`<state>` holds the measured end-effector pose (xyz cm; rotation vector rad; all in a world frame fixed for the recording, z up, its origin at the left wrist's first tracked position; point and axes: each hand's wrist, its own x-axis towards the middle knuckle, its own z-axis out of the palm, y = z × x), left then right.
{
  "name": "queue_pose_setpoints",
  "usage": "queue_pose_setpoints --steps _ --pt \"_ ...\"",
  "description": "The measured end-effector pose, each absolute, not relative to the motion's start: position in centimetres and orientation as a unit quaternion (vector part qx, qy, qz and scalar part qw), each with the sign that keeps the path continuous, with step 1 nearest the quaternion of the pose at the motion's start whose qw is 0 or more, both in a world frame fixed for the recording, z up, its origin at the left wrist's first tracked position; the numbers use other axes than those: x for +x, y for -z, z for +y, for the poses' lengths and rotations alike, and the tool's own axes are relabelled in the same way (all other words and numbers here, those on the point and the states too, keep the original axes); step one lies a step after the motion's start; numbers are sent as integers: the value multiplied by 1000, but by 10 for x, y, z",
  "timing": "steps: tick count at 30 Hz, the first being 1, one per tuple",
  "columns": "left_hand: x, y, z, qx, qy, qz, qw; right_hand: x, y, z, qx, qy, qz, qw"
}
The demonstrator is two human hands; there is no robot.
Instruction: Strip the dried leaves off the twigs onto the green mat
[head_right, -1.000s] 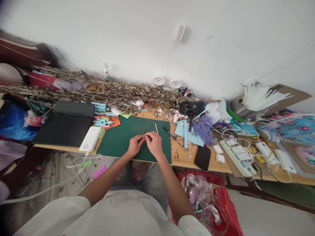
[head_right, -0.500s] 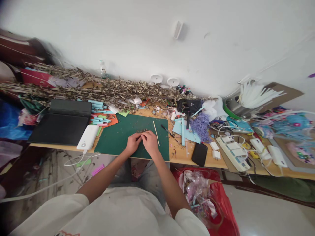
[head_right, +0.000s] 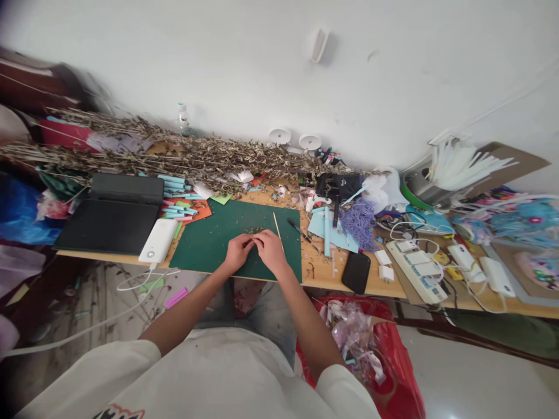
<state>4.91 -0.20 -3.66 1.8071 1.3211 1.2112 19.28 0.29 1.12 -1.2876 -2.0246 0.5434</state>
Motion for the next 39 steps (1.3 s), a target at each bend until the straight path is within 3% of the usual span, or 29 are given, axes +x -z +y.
queue_pose_setpoints --steps 4,17,26,34,39 --pt "49 36 -1 677 -456 497 294 195 -14 6 -510 -253 -746 346" --pt "49 39 -1 673 -460 498 296 191 -13 3 -451 -172 -818 312" --pt "49 36 -1 671 -464 495 299 187 -13 7 -517 -243 -727 381" --pt "49 36 -2 674 -458 497 299 188 1 7 -498 -204 -724 431" --pt "49 36 -2 673 -451 502 304 188 8 2 -483 -173 -750 418"
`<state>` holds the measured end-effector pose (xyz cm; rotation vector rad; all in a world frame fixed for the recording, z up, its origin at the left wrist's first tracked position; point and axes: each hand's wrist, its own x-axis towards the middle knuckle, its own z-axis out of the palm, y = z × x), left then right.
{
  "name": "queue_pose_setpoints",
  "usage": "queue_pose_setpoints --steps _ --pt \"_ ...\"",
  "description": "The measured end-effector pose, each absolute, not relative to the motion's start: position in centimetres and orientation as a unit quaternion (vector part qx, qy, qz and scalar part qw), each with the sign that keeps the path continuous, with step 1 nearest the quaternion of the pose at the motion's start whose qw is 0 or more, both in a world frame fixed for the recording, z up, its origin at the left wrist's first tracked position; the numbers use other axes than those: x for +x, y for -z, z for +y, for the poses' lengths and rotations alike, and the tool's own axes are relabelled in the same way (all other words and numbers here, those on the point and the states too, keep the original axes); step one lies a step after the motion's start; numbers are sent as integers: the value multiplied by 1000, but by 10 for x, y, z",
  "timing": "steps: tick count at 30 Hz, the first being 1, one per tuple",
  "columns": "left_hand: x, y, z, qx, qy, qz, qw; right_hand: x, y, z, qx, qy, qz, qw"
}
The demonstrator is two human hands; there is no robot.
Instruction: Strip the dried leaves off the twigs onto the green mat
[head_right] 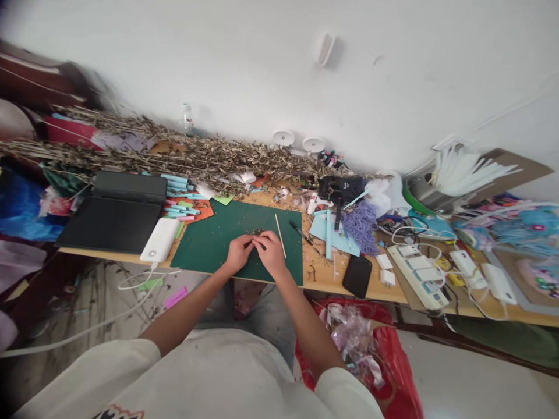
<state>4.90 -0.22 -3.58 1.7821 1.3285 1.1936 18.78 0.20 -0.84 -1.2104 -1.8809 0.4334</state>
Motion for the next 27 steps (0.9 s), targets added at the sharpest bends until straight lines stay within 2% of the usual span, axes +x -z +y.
queue_pose_setpoints --steps 8,27 --pt "50 36 -1 668 -460 503 301 188 1 -2 -525 -229 -706 417" --pt "50 38 -1 678 -451 503 291 195 -6 7 -491 -235 -744 387"
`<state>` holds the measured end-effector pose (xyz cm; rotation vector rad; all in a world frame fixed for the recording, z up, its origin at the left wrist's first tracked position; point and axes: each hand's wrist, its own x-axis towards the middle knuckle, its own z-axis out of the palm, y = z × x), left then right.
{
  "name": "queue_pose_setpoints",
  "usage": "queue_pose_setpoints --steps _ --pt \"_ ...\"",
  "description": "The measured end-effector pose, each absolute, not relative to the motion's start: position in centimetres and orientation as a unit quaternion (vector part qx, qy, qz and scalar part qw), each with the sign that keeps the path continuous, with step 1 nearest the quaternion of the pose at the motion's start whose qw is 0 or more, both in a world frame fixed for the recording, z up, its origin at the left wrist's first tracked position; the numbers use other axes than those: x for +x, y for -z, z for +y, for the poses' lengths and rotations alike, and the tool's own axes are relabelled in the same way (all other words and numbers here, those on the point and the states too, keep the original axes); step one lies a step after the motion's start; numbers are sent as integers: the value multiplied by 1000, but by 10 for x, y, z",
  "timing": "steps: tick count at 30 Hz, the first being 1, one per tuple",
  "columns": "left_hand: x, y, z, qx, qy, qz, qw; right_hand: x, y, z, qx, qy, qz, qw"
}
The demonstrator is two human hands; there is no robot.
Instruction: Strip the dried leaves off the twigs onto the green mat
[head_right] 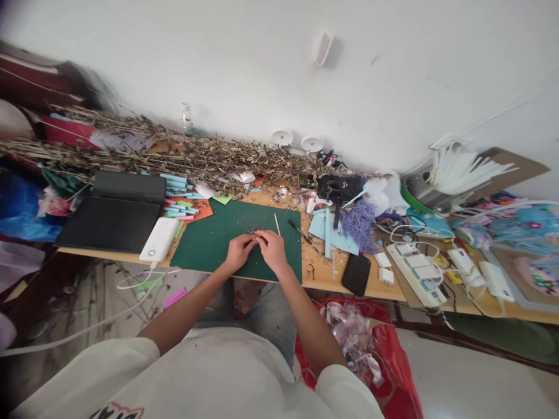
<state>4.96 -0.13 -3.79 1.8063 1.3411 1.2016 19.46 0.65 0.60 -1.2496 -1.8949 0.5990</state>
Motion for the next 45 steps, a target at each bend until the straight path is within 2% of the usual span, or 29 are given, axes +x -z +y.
queue_pose_setpoints --steps 10,13,23,25,27,30,33,36,42,45 --pt "49 37 -2 675 -454 502 295 196 -4 9 -447 -192 -799 352" --pt "49 38 -2 671 -457 502 299 194 0 4 -466 -159 -793 358" --pt "50 37 0 664 -455 515 294 204 -9 12 -556 -154 -734 358" --pt "52 37 -1 660 -458 521 288 212 -11 20 -618 -101 -718 305" --pt "53 37 -1 657 -459 529 280 216 -10 28 -675 -59 -704 212" --pt "54 37 -2 660 -449 538 270 216 -6 37 -710 -58 -695 97" --pt "54 35 -3 663 -442 542 267 214 -6 42 -724 -73 -683 70" --pt "54 34 -3 664 -439 542 271 219 -18 41 -719 -82 -676 138" --pt "53 32 -3 674 -435 534 267 217 -56 13 -583 -255 -620 459" --pt "53 31 -3 677 -429 536 264 204 -63 -3 -535 -273 -618 507"
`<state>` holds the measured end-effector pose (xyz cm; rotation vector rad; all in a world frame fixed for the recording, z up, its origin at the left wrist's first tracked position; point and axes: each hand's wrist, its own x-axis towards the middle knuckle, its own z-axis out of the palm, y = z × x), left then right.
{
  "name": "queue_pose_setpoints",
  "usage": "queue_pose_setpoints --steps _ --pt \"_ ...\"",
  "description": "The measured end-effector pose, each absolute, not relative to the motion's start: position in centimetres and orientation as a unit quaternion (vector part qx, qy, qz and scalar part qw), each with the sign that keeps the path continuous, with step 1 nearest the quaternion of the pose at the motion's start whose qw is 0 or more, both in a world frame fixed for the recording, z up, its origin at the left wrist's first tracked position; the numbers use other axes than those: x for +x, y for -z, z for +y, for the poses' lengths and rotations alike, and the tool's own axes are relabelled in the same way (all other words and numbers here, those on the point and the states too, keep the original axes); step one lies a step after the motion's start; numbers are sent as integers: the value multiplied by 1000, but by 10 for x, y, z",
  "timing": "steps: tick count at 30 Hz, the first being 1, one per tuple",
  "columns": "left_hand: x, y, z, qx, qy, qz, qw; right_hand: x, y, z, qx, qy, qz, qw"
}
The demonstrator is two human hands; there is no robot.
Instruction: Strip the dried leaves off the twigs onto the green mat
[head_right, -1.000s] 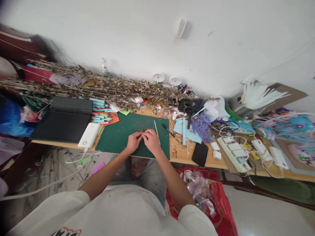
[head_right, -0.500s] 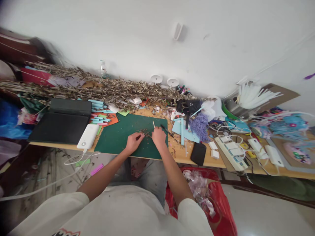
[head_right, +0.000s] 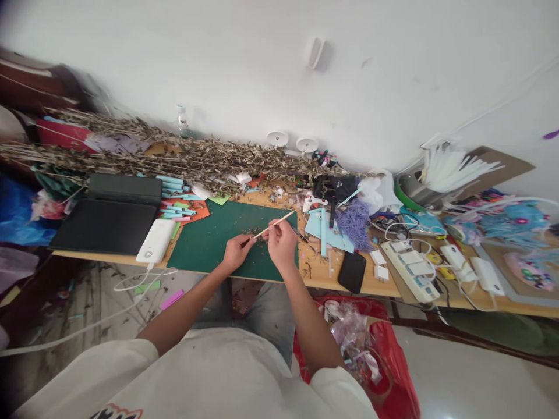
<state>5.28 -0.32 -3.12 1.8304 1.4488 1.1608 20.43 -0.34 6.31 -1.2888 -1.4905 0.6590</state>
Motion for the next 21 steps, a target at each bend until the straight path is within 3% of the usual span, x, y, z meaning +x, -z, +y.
queue_pose_setpoints --steps 14,21 --pt "52 29 -4 679 -420 537 272 190 -46 -7 -524 -160 -725 418" --pt "53 30 -3 678 -431 531 270 192 -46 -2 -520 -162 -724 423"
